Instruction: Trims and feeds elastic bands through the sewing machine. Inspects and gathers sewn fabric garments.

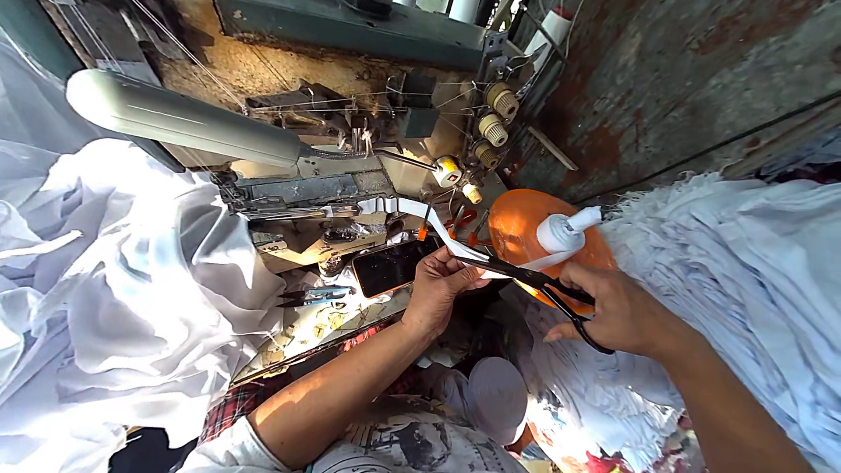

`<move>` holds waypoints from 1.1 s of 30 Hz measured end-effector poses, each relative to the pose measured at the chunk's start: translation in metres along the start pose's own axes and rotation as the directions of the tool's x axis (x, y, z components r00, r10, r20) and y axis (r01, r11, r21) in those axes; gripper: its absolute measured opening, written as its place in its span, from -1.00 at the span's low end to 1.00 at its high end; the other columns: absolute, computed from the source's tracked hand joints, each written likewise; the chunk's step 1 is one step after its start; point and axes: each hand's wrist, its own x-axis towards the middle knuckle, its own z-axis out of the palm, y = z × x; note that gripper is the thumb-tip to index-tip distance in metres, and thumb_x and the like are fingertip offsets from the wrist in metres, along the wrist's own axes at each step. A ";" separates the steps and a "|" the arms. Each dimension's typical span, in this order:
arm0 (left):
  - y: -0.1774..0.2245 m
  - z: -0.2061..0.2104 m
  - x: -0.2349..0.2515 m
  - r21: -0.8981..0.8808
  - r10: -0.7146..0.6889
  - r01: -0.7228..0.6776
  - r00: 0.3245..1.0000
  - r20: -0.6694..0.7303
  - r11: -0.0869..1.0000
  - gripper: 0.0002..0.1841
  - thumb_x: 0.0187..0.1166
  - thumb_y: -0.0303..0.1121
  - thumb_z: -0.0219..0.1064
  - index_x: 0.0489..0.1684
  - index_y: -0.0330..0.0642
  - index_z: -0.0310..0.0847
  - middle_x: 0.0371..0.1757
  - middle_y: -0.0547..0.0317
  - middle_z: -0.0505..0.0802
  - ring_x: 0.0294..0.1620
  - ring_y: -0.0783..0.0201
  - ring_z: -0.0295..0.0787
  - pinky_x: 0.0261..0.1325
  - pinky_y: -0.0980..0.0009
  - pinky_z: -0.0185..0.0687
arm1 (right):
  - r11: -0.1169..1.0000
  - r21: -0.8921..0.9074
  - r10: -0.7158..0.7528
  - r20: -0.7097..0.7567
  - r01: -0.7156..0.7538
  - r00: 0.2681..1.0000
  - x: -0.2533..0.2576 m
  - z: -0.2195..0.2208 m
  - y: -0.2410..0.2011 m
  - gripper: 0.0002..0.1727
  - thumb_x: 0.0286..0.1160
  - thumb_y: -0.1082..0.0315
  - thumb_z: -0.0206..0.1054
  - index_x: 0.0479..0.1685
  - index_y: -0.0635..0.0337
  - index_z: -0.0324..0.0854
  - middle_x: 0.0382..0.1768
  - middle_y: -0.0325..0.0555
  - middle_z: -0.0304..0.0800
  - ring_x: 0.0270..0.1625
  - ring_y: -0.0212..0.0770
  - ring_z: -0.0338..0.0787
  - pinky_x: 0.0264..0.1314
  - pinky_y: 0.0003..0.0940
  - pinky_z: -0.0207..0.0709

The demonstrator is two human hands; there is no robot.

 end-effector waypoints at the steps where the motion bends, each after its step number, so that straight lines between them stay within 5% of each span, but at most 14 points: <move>1: 0.000 0.000 0.000 0.009 0.002 -0.002 1.000 0.000 1.000 -0.79 0.41 -0.85 0.30 -0.21 -0.36 0.67 -0.37 0.08 0.92 -0.31 0.26 0.94 -0.04 0.34 0.90 | 1.000 0.009 0.013 0.023 -0.014 1.000 -0.001 -0.002 0.000 -0.14 -0.04 -0.57 0.43 -0.34 0.17 0.57 -0.58 -0.27 0.45 -0.51 -0.35 0.44 -0.48 -0.35 0.30; 16: -0.001 0.002 0.001 0.044 -0.017 0.017 1.000 -0.002 0.999 -0.79 0.41 -0.83 0.33 -0.16 -0.37 0.65 -0.33 0.08 0.93 -0.30 0.26 0.94 -0.04 0.36 0.90 | 0.998 -0.027 -0.056 -0.096 0.054 0.994 -0.014 0.008 0.005 -0.24 0.30 -0.47 0.30 -0.45 0.19 0.54 -0.68 -0.29 0.39 -0.62 -0.43 0.37 -0.58 -0.51 0.24; 24: -0.001 -0.002 0.000 0.023 -0.024 0.024 1.000 0.018 0.999 -0.80 0.57 -0.78 0.17 -0.03 -0.35 0.60 -0.28 0.07 0.93 -0.30 0.24 0.94 -0.06 0.31 0.91 | 0.996 -0.035 0.080 0.015 -0.079 0.997 -0.021 0.002 0.010 -0.14 0.01 -0.57 0.38 -0.31 0.18 0.60 -0.58 -0.26 0.51 -0.53 -0.34 0.50 -0.49 -0.35 0.35; 33: -0.005 -0.008 0.000 0.048 -0.056 0.054 0.998 0.040 0.997 -0.78 0.53 -0.78 0.25 -0.01 -0.32 0.58 -0.26 0.09 0.93 -0.27 0.24 0.94 -0.06 0.33 0.90 | 0.995 -0.088 0.041 0.001 -0.041 0.999 -0.032 -0.008 0.021 -0.15 -0.08 -0.56 0.42 -0.37 0.18 0.63 -0.60 -0.21 0.54 -0.54 -0.28 0.53 -0.51 -0.30 0.38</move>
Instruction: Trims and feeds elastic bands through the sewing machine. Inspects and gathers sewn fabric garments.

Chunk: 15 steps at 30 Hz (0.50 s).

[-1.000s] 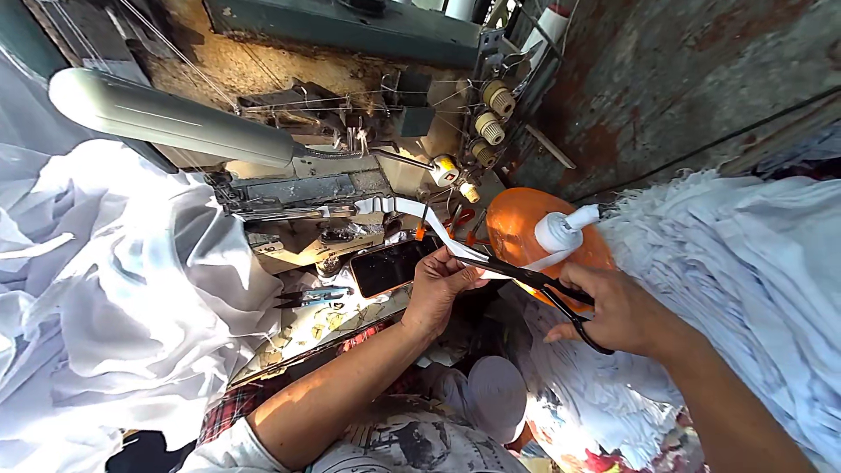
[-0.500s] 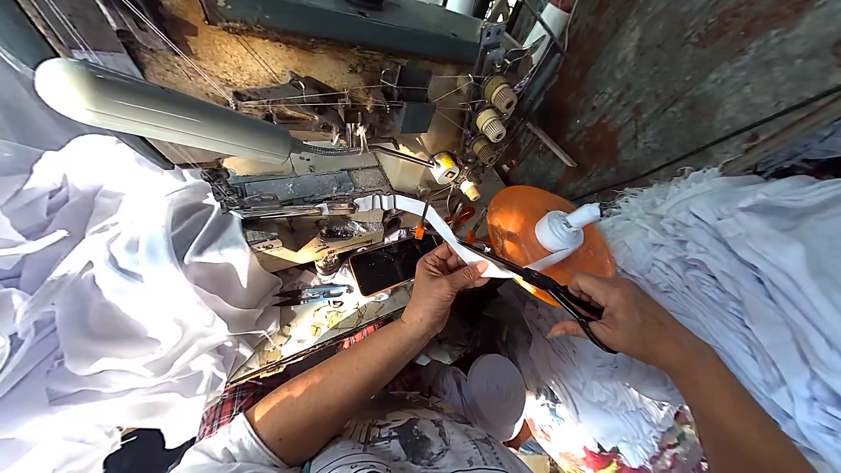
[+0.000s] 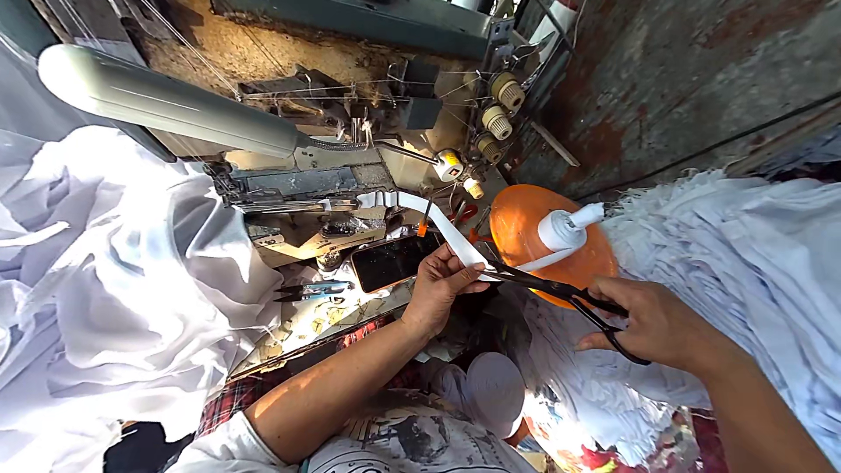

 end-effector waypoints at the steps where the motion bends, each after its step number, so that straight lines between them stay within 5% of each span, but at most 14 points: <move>1: -0.001 0.000 0.000 0.001 -0.002 0.002 1.000 -0.004 1.000 -0.78 0.52 -0.78 0.26 -0.01 -0.33 0.58 -0.25 0.08 0.93 -0.26 0.24 0.94 -0.06 0.33 0.90 | 1.000 -0.015 -0.010 -0.017 0.010 1.000 0.000 0.001 -0.001 -0.15 -0.07 -0.55 0.41 -0.37 0.19 0.63 -0.61 -0.19 0.54 -0.55 -0.25 0.54 -0.52 -0.28 0.39; 8: 0.002 0.003 0.001 -0.014 -0.040 0.040 0.998 -0.051 0.999 -0.76 0.51 -0.82 0.24 -0.04 -0.31 0.49 -0.29 0.07 0.91 -0.30 0.22 0.94 -0.10 0.34 0.90 | 0.998 -0.040 -0.053 -0.100 0.049 0.994 0.005 0.014 -0.010 -0.16 -0.02 -0.54 0.37 -0.38 0.22 0.64 -0.61 -0.16 0.56 -0.56 -0.23 0.55 -0.54 -0.28 0.39; 15: 0.001 0.001 0.001 -0.019 -0.028 0.027 0.999 -0.031 0.999 -0.79 0.47 -0.84 0.22 -0.14 -0.38 0.64 -0.32 0.04 0.93 -0.30 0.23 0.95 -0.07 0.34 0.91 | 0.992 -0.100 -0.086 -0.142 0.072 0.986 0.011 0.016 -0.020 -0.16 0.02 -0.54 0.32 -0.40 0.21 0.63 -0.61 -0.16 0.56 -0.57 -0.20 0.56 -0.57 -0.25 0.38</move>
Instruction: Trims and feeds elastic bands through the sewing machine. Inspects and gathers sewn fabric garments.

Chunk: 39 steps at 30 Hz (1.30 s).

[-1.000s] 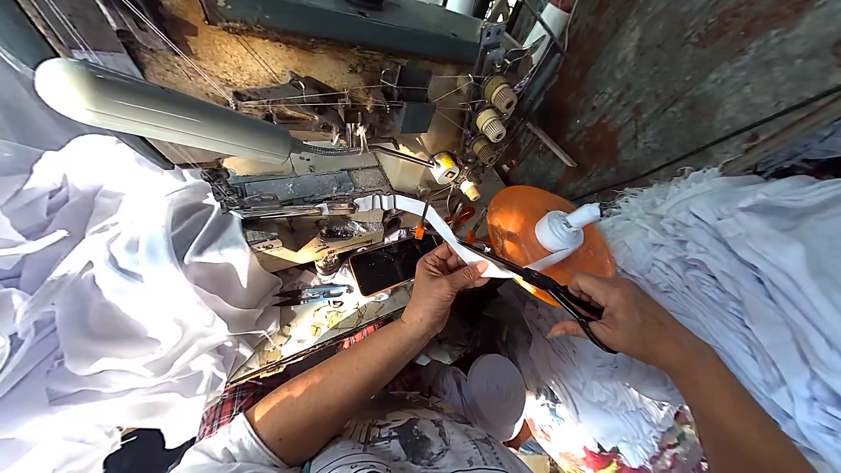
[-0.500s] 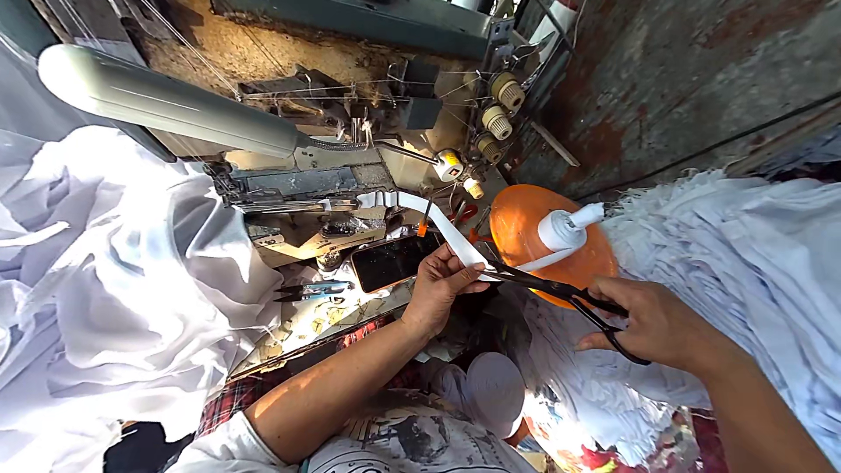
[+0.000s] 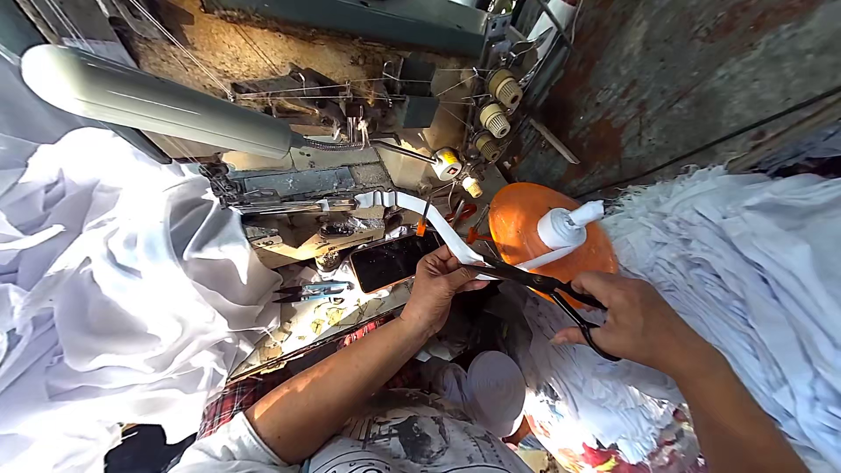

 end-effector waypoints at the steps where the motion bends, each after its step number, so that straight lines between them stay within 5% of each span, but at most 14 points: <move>1: 0.000 0.000 0.000 -0.001 0.003 -0.003 1.000 0.005 1.000 -0.78 0.46 -0.84 0.23 -0.14 -0.38 0.65 -0.32 0.04 0.93 -0.30 0.22 0.95 -0.07 0.34 0.91 | 1.000 -0.006 -0.007 -0.002 0.007 1.000 0.002 0.000 -0.002 -0.15 0.03 -0.56 0.30 -0.41 0.21 0.63 -0.61 -0.16 0.55 -0.58 -0.20 0.56 -0.58 -0.25 0.38; 39: 0.000 0.008 0.004 0.016 -0.041 0.041 0.999 0.013 0.999 -0.79 0.47 -0.82 0.29 -0.12 -0.35 0.60 -0.32 0.07 0.92 -0.31 0.25 0.94 -0.08 0.36 0.89 | 0.995 0.062 0.080 -0.058 -0.077 0.995 -0.017 0.017 -0.019 -0.30 0.32 -0.39 0.27 -0.48 0.21 0.55 -0.74 -0.23 0.40 -0.70 -0.32 0.41 -0.67 -0.41 0.27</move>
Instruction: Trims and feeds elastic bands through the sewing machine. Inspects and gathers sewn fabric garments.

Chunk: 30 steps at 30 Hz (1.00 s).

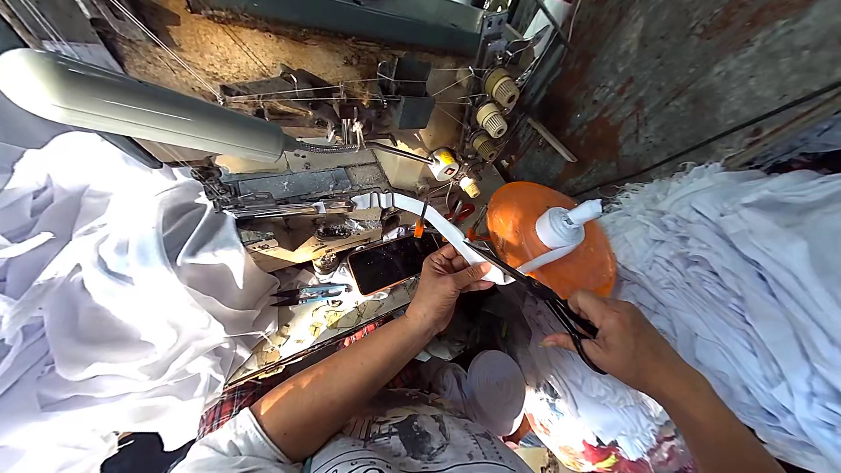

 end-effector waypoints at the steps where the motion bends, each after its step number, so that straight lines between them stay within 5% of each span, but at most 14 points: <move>1: 0.000 -0.001 0.000 0.001 -0.004 0.004 1.000 0.010 1.000 -0.78 0.48 -0.81 0.29 -0.09 -0.35 0.59 -0.32 0.08 0.92 -0.31 0.25 0.94 -0.08 0.36 0.89 | 0.999 0.023 0.022 0.007 -0.022 1.000 -0.001 0.000 -0.001 -0.31 0.30 -0.37 0.30 -0.47 0.21 0.55 -0.74 -0.23 0.40 -0.70 -0.32 0.41 -0.67 -0.41 0.28; 7: 0.004 -0.020 0.011 0.124 -0.002 -0.013 0.993 0.122 0.992 -0.86 0.61 -0.58 0.20 0.01 -0.28 0.60 -0.13 0.16 0.84 -0.08 0.32 0.83 0.13 0.36 0.77 | 0.994 0.069 0.087 -0.019 -0.086 0.996 -0.004 -0.001 0.000 -0.30 0.26 -0.38 0.35 -0.44 0.20 0.57 -0.71 -0.25 0.43 -0.67 -0.40 0.39 -0.62 -0.49 0.28; 11: 0.010 -0.031 0.025 -0.001 0.081 -0.081 0.997 -0.016 0.997 -0.73 0.76 -0.40 -0.06 -0.08 -0.16 0.63 -0.09 0.16 0.87 -0.06 0.35 0.81 0.14 0.40 0.67 | 0.997 0.032 0.069 -0.032 -0.068 0.997 -0.005 0.000 0.002 -0.28 0.25 -0.43 0.31 -0.44 0.18 0.58 -0.71 -0.27 0.44 -0.67 -0.41 0.40 -0.64 -0.50 0.29; 17: 0.017 -0.031 0.029 -0.304 -0.008 0.009 1.000 0.003 0.953 -0.80 0.75 -0.52 0.02 -0.14 -0.17 0.59 -0.27 0.07 0.87 -0.24 0.25 0.88 0.05 0.32 0.81 | 0.998 0.020 0.068 -0.021 -0.067 0.997 -0.002 -0.002 0.002 -0.27 0.21 -0.46 0.30 -0.46 0.16 0.58 -0.71 -0.27 0.44 -0.67 -0.41 0.41 -0.64 -0.49 0.28; 22: 0.016 -0.025 0.025 -0.278 -0.043 0.035 0.999 -0.024 0.960 -0.81 0.70 -0.63 0.12 -0.24 -0.25 0.64 -0.33 0.04 0.87 -0.35 0.28 0.87 -0.11 0.40 0.83 | 0.997 0.000 0.072 -0.034 -0.072 0.997 -0.002 -0.004 0.002 -0.26 0.20 -0.47 0.29 -0.46 0.17 0.58 -0.72 -0.28 0.43 -0.68 -0.40 0.40 -0.65 -0.49 0.27; 30: 0.017 -0.026 0.023 -0.260 -0.027 0.047 0.996 0.082 0.964 -0.76 0.62 -0.73 0.13 -0.21 -0.28 0.71 -0.30 -0.01 0.91 -0.32 0.25 0.91 -0.07 0.39 0.85 | 0.998 0.007 0.067 -0.045 -0.067 0.997 -0.002 -0.001 -0.001 -0.27 0.21 -0.45 0.30 -0.45 0.17 0.59 -0.71 -0.26 0.45 -0.68 -0.38 0.42 -0.65 -0.46 0.30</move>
